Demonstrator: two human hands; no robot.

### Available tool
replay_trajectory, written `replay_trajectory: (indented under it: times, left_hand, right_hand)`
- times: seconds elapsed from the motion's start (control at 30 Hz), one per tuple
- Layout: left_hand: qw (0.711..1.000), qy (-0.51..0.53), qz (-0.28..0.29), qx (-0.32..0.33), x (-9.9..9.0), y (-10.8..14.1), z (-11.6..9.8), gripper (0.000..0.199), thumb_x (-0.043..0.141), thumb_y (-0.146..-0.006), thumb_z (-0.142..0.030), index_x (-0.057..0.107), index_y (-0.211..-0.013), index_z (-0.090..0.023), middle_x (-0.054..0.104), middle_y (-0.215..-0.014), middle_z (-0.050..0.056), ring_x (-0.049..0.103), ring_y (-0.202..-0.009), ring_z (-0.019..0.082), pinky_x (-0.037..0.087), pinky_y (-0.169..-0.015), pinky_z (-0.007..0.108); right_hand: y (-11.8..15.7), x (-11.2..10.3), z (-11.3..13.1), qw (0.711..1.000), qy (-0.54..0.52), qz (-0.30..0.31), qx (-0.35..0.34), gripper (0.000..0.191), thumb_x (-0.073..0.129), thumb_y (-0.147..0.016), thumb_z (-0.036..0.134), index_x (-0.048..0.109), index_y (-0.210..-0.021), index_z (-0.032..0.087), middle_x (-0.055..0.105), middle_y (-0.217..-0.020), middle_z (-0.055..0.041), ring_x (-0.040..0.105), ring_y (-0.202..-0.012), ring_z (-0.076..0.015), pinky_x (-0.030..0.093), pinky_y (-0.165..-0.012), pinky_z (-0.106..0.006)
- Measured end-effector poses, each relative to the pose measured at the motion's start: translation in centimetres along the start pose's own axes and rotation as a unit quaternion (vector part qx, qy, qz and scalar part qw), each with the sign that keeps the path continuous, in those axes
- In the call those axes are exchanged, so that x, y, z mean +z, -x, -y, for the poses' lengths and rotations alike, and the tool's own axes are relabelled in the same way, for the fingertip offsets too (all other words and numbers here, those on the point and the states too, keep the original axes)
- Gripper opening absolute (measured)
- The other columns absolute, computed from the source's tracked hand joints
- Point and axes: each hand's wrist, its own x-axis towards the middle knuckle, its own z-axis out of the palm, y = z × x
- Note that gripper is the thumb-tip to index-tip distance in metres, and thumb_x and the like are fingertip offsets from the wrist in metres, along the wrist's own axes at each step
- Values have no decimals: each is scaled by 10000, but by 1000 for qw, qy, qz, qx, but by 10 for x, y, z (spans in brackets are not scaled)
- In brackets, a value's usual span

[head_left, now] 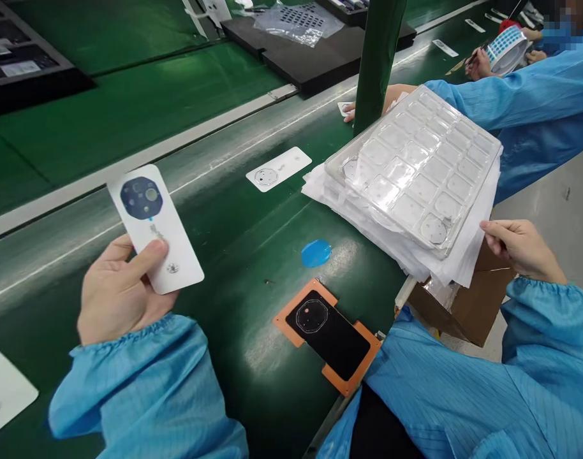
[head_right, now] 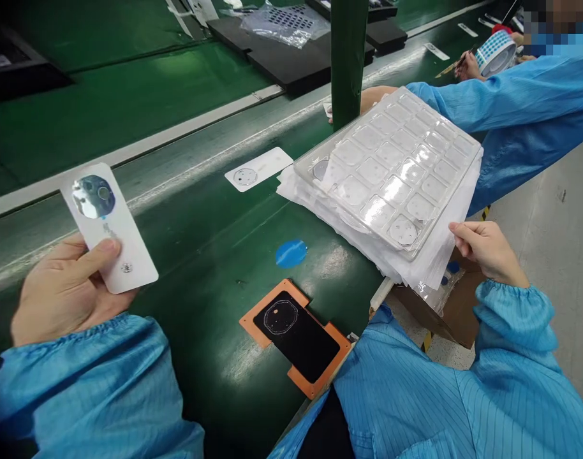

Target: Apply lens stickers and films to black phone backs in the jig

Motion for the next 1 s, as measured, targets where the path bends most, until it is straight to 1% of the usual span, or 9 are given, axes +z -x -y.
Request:
replay_trajectory:
  times: [0.07,0.13,0.2,0.27,0.3,0.47,0.67,0.87,1.0]
  left_hand:
    - [1000,-3,-1,3,-1,-1,0,253,662,-827,-4,750,-1004,-161,734,-1306,81,588,-1392,317,502,-1183,605]
    - [1000,-3,5,18,-4,-1,1,287,680,-815,-19,751,-1047,-173,738,-1295,76,586,-1394,312,482,-1203,600]
    - [999,-5,13,35,-7,-2,3,308,704,-801,-36,750,-1070,-178,739,-1291,72,590,-1388,306,455,-1227,593]
    - [999,-8,18,46,-9,-3,5,319,716,-792,-49,750,-1082,-177,736,-1299,68,591,-1387,304,419,-1253,596]
    - [999,-9,21,48,-10,-3,6,327,717,-790,-49,750,-1090,-176,735,-1302,67,591,-1388,303,400,-1264,600]
    - [996,-9,42,74,-15,-5,8,352,707,-805,-55,740,-1138,-167,734,-1301,62,605,-1366,288,378,-1278,594]
    - [993,-11,56,108,-17,-6,10,357,701,-796,-67,735,-1140,-154,739,-1300,60,566,-1422,280,331,-1313,544]
    - [992,-5,64,104,-21,-10,11,357,745,-771,-73,736,-1116,-162,735,-1339,52,551,-1442,285,300,-1326,558]
    - [994,-29,43,95,-21,-12,10,350,770,-755,-103,721,-1095,-171,725,-1373,36,579,-1412,258,308,-1322,528]
  right_hand:
    - [4,-4,4,999,-21,-27,-11,590,881,-684,695,629,-584,171,526,-535,-7,426,-476,-66,325,-393,-200]
    - [8,-2,9,996,-55,-36,-53,489,912,-684,631,702,-693,190,623,-642,-22,535,-554,-94,445,-448,-198]
    - [12,6,15,990,-107,-7,-90,373,920,-714,547,748,-835,239,715,-835,-24,667,-769,-151,614,-656,-250]
    - [13,16,21,982,-164,28,-85,247,892,-770,460,753,-897,300,737,-1008,5,686,-1037,-202,652,-901,-360]
    - [12,21,23,979,-189,35,-68,191,874,-791,424,745,-879,314,732,-1051,19,664,-1123,-215,639,-960,-398]
    - [2,25,24,959,-281,9,24,238,907,-729,348,708,-836,271,696,-1132,-19,644,-1167,-235,671,-926,-415]
    - [-1,12,23,949,-312,22,39,146,852,-793,299,738,-873,258,684,-1204,-44,655,-1202,-248,670,-951,-381]
    - [-9,11,15,945,-320,24,62,108,801,-843,305,722,-901,260,670,-1244,-67,637,-1258,-274,647,-1036,-464]
    - [-14,10,10,942,-328,31,65,112,766,-863,297,704,-945,253,649,-1284,-95,638,-1269,-272,636,-1055,-434]
